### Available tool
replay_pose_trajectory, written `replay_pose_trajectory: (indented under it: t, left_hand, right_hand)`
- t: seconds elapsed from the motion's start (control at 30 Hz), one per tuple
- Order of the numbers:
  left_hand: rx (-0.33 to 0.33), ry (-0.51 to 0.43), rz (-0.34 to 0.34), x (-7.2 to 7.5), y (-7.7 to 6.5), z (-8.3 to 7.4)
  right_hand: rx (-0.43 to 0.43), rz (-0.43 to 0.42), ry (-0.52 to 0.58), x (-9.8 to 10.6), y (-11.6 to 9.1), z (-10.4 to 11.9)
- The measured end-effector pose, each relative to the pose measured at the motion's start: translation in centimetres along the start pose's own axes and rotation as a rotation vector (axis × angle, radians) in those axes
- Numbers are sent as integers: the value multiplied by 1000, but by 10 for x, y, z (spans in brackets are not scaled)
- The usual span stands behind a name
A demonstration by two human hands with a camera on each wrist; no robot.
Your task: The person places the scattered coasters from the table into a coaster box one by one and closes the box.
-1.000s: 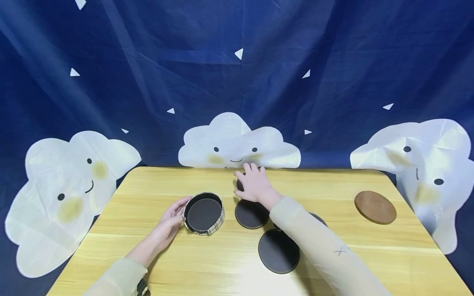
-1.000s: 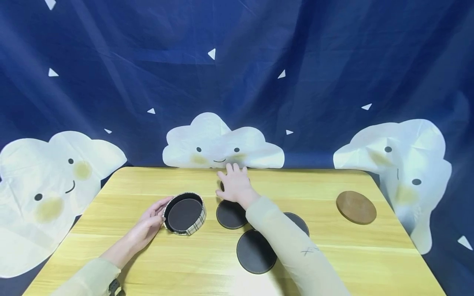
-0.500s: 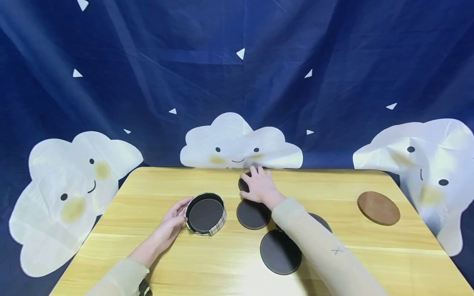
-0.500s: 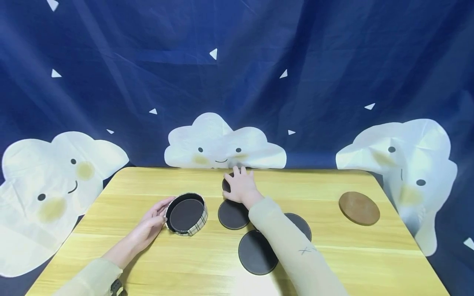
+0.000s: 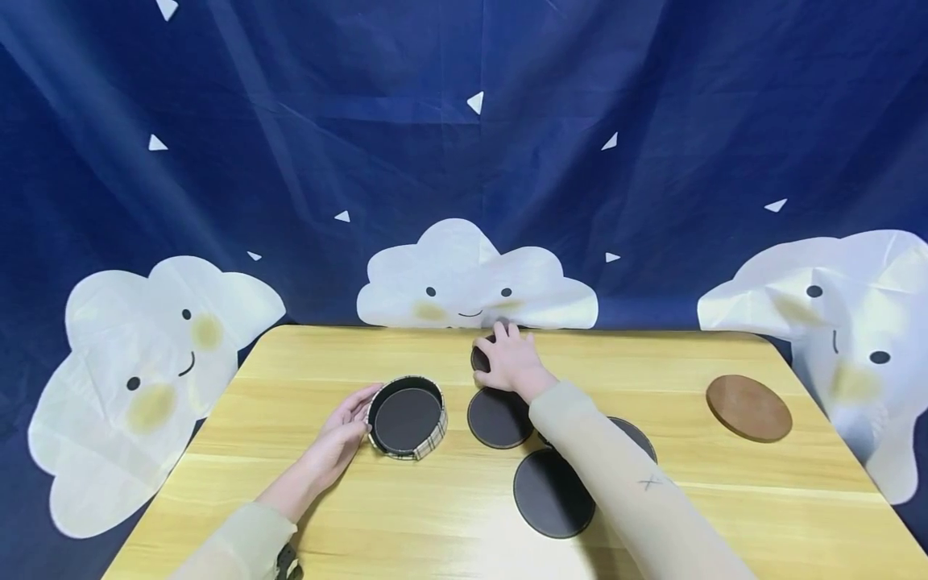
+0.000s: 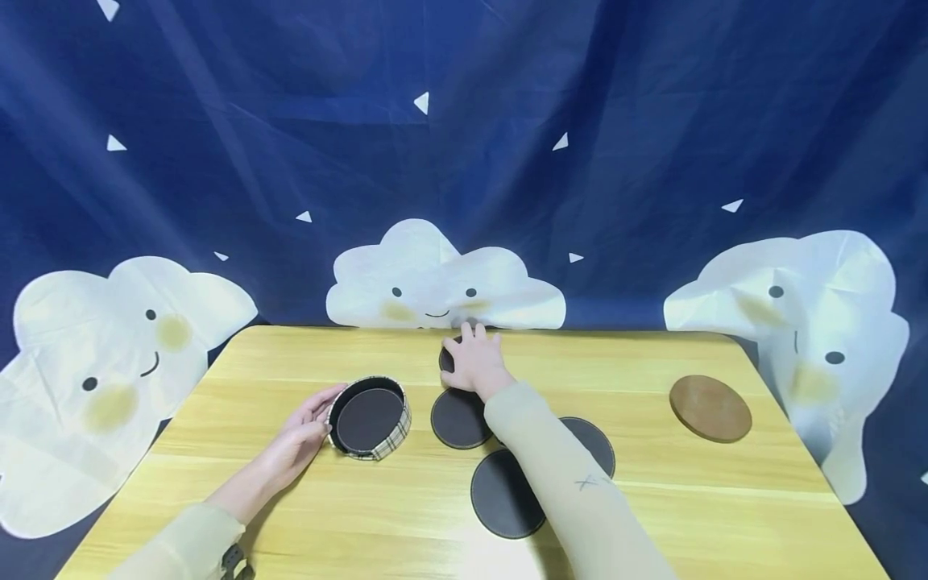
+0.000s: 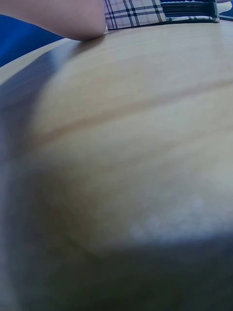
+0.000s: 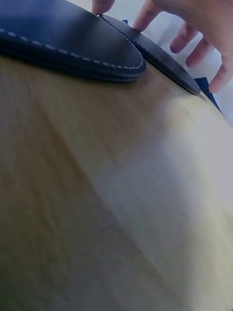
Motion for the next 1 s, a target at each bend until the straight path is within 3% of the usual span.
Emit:
replay_pose_trajectory:
  t: [0.6,1.0]
  left_hand:
    - [-1,-13,4,-2,-1,-3]
    - [14,-2,-17,-3,0,-2]
  right_hand:
    - [-26,13,53,0,2,-1]
    - [-46,28,3,4,3,-1]
Point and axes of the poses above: each hand's wrist, its own y-axis towards the middle knuckle, its own x-axis out of the back of the hand, z = x × y, the point moved 2 cm from there along y, towards the middle knuckle, and after that the axes turned 15 degrees about -z, right-handed, at the moved point
